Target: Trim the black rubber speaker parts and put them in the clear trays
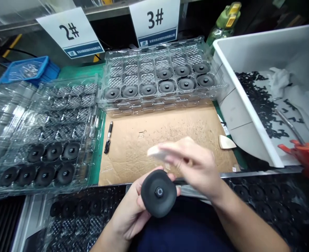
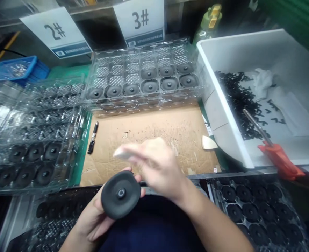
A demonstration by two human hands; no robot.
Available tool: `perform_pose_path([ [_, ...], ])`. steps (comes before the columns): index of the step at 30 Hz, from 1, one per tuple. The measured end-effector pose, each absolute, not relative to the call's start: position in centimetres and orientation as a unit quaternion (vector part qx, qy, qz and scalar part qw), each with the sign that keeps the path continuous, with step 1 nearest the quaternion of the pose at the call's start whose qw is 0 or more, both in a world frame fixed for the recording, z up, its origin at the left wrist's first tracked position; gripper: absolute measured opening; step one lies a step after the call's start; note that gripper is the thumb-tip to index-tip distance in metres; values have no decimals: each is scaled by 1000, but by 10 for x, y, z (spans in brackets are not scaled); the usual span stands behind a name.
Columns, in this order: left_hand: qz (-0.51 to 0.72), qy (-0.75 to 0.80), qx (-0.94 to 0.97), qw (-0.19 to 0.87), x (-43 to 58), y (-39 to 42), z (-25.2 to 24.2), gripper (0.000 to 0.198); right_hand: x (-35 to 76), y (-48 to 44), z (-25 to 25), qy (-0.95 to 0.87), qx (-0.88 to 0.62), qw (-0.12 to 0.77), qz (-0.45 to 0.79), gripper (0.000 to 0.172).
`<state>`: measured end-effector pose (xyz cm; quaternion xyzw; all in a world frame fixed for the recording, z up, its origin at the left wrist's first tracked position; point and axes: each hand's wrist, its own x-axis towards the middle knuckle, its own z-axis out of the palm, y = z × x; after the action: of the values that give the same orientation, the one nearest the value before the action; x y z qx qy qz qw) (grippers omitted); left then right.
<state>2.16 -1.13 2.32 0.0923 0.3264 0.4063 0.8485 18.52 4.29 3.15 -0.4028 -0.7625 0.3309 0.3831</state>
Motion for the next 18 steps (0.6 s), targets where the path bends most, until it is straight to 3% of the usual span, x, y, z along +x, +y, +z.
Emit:
perform_pose_path([
  [3, 407, 290, 69, 864, 17, -14, 23, 40, 197, 35, -11, -660, -559, 360, 348, 26],
  [8, 429, 275, 70, 858, 14, -16, 15, 40, 204, 7, -59, -712, -523, 275, 379, 24],
  [13, 435, 296, 55, 849, 17, -19, 11, 42, 193, 10, 1, -671, -560, 351, 336, 28],
  [15, 448, 328, 61, 830, 15, -19, 11, 38, 181, 11, 34, -707, -497, 411, 290, 33],
  [18, 471, 378, 75, 793, 11, -18, 14, 40, 162, 9, 60, -797, -351, 395, 294, 30],
])
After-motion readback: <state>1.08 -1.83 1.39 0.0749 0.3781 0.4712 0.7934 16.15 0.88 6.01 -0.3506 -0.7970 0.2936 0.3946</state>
